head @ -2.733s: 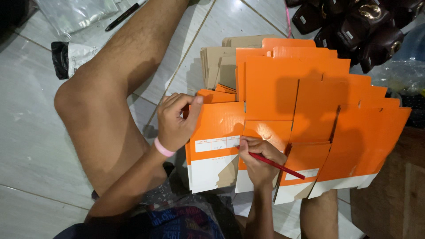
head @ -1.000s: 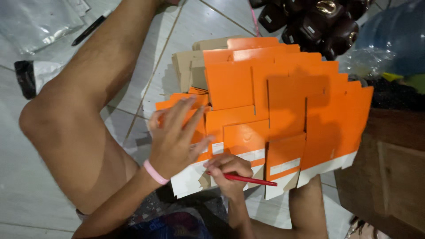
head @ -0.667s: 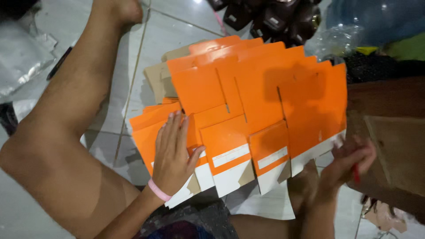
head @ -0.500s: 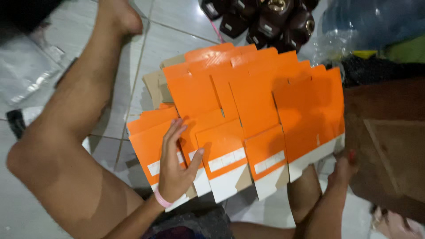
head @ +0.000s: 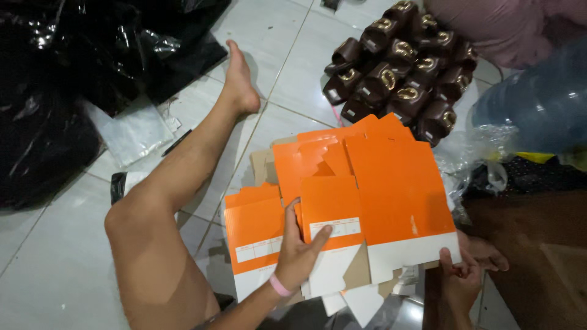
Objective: The person sits on the floor and writes on white labels attached to a stack of orange cardboard boxes using a red pen. They hold the boxes steady with their left hand and write with their right hand, occasionally shifting the stack to access new boxes.
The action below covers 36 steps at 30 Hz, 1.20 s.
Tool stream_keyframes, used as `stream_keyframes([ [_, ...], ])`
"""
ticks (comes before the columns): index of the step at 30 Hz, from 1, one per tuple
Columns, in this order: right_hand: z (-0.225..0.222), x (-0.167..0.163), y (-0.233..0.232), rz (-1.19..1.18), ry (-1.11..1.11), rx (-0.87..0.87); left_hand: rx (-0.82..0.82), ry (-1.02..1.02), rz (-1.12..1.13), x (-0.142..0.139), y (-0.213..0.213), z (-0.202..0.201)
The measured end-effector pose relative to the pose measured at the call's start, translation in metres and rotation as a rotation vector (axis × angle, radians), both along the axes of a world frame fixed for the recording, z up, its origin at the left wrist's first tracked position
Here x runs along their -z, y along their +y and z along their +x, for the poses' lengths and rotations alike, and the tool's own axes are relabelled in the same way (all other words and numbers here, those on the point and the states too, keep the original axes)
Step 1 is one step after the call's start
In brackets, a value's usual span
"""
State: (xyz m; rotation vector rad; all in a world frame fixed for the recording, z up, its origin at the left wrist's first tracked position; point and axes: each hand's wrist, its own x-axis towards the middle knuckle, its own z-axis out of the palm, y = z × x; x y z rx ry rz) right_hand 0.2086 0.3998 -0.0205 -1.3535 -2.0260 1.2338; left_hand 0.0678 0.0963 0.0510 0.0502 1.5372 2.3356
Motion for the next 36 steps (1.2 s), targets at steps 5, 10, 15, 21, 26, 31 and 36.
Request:
stream_keyframes([
  [5,0.014,-0.027,0.018,0.287,0.169,-0.022,0.142,0.141,0.077,-0.017,-0.032,0.014],
  [10,-0.021,-0.072,0.031,0.380,0.378,-0.090,0.393,0.158,0.247,-0.040,-0.065,0.022],
  [15,-0.076,-0.063,0.015,0.306,0.067,-0.032,0.433,0.813,0.043,-0.049,-0.099,-0.019],
  [21,-0.073,-0.053,-0.003,0.298,-0.040,0.171,0.065,0.685,-0.242,-0.008,-0.103,-0.035],
  [26,-0.075,-0.047,-0.009,0.335,-0.072,0.223,-0.212,0.424,-0.394,0.053,-0.093,-0.009],
  [31,-0.089,-0.046,-0.024,0.558,0.046,0.151,-0.431,0.387,-0.317,0.067,-0.134,-0.008],
  [36,-0.113,-0.055,-0.092,0.687,0.247,-0.173,-0.868,0.852,-0.815,0.053,-0.234,-0.010],
])
